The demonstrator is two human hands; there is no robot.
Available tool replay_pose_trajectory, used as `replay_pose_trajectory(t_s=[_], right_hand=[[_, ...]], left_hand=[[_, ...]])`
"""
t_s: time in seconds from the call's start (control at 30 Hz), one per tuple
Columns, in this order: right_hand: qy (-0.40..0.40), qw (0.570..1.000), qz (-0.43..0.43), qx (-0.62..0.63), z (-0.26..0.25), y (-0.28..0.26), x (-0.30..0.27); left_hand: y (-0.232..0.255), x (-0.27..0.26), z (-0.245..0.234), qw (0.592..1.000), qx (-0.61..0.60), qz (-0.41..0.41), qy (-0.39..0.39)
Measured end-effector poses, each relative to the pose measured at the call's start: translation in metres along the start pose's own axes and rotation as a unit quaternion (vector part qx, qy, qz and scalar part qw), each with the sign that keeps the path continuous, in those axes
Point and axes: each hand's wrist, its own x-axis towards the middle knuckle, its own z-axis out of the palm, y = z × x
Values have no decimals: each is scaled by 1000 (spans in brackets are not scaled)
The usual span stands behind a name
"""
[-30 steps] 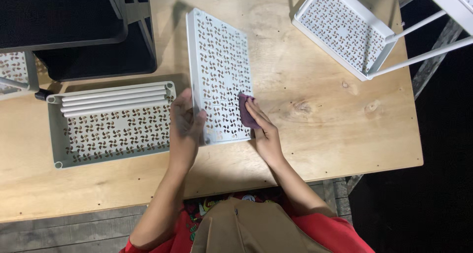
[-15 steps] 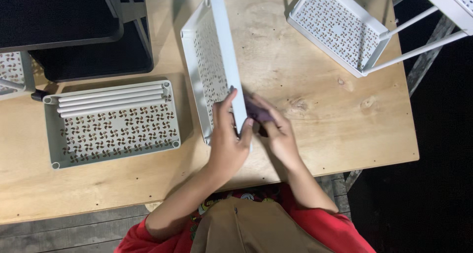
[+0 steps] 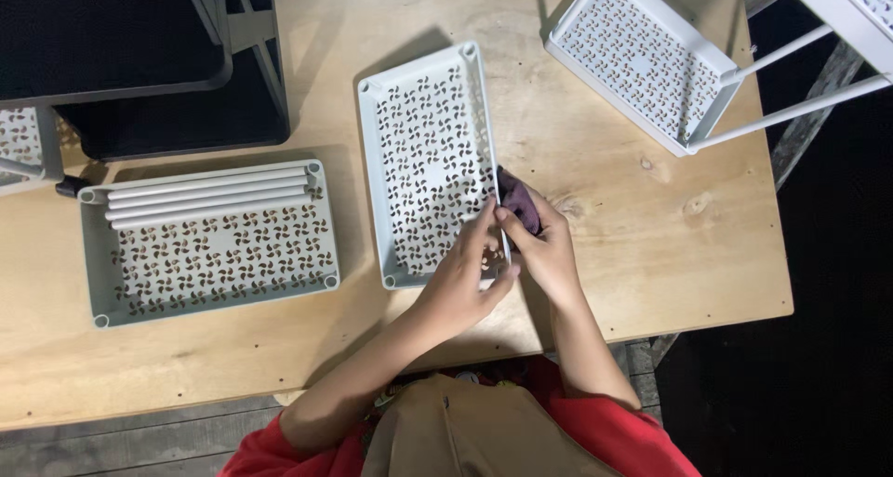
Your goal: The person wipes a white perforated plastic tray with a purple cloth, then inserts white plastic poles into the tray's corner holes to form a frame. The person places the assembled tray onto a white shelving unit, then handles black plastic shoe rack components, stacking and aligning them on the table.
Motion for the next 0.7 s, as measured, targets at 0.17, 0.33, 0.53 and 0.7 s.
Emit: replay_pose_trajectory(t_s=[0.17, 0.33, 0.53, 0.7], right_hand=[[-9, 999, 33, -15, -6, 23, 6], [-50, 994, -17, -91, -12, 32, 12], [-25, 981, -10, -190, -19, 29, 20], [92, 958, -65, -265, -30, 2, 18]], left_hand=[[-18, -8, -30, 973, 151, -142, -98], [-50, -17, -81, 930, 355, -94, -27], [-73, -20, -104, 902, 430, -11, -37], [-72, -18, -111, 905, 418, 0, -83]])
